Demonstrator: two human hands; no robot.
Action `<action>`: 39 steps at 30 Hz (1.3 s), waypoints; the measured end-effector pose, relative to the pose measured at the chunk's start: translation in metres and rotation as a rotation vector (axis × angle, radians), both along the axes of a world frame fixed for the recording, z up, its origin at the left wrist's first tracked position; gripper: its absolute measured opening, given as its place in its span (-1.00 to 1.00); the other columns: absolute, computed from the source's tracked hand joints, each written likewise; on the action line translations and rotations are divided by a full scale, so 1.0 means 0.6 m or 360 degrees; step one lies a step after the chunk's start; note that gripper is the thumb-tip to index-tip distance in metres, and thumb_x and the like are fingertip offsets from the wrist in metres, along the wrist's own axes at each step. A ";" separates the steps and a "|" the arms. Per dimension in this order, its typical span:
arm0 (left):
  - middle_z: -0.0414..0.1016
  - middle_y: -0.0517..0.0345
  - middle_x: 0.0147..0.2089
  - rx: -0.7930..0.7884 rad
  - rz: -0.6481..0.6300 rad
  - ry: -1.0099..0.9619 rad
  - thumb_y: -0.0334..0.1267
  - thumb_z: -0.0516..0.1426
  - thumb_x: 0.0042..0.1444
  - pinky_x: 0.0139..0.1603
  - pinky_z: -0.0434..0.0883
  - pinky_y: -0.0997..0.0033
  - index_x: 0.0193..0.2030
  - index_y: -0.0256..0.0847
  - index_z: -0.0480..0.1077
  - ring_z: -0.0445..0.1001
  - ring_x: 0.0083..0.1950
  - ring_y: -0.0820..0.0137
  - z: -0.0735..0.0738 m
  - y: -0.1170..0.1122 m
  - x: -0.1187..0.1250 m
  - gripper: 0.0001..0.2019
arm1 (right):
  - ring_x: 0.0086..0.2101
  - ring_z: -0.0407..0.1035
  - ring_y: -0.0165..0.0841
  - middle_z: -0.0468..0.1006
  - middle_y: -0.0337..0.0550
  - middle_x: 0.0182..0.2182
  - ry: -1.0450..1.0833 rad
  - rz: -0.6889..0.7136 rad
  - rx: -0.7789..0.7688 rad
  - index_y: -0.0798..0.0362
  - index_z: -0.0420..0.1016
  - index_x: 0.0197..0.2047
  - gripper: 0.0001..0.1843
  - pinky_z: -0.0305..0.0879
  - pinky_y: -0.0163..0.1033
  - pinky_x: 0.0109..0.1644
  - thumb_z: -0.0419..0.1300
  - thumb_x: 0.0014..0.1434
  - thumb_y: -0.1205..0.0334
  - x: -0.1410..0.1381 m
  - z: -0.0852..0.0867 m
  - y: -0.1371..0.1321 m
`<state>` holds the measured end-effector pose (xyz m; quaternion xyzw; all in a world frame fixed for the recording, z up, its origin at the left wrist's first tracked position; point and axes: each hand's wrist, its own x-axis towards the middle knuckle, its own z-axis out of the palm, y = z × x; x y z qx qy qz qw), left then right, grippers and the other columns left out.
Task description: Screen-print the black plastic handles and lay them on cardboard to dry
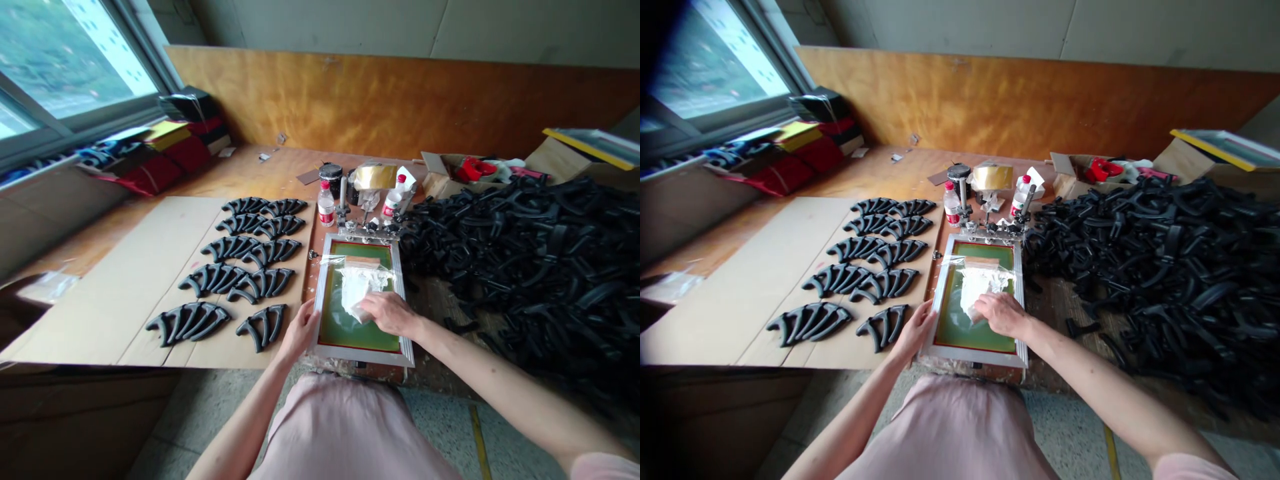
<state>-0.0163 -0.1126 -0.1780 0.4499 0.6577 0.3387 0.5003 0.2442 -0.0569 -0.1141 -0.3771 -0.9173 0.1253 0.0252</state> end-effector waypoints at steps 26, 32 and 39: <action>0.50 0.07 -0.05 0.0655 -0.0003 -0.0618 0.14 0.05 0.17 -0.27 0.44 0.48 0.04 -0.18 0.40 0.48 -0.17 0.38 0.241 0.087 0.012 -0.51 | -0.42 0.40 -0.31 0.54 -0.14 -0.48 0.1022 -0.1664 0.0162 0.13 0.52 -0.13 -0.45 0.28 -0.23 -0.27 -0.02 0.25 -0.17 0.170 0.022 0.150; 0.55 0.03 -0.09 0.0777 0.0028 -0.0751 0.23 -0.09 0.22 -0.24 0.48 0.43 0.12 -0.13 0.27 0.54 -0.07 0.35 0.297 0.169 0.054 -0.45 | -0.22 0.40 -0.27 0.55 -0.08 -0.29 0.0382 -0.1004 -0.0043 0.06 0.48 -0.35 -0.59 0.27 -0.20 -0.11 0.11 0.22 -0.13 0.089 -0.105 0.036; 0.59 -0.12 -0.15 -0.0216 -0.0245 -0.0829 0.22 0.17 0.03 -0.36 0.46 0.36 -0.11 -0.26 0.43 0.57 -0.24 0.24 0.152 0.024 0.109 -0.45 | -0.22 0.39 -0.22 0.51 -0.01 -0.29 0.0129 -0.1055 0.0028 0.06 0.36 -0.22 -0.79 0.26 -0.19 -0.15 -0.01 0.36 0.15 -0.036 -0.081 -0.043</action>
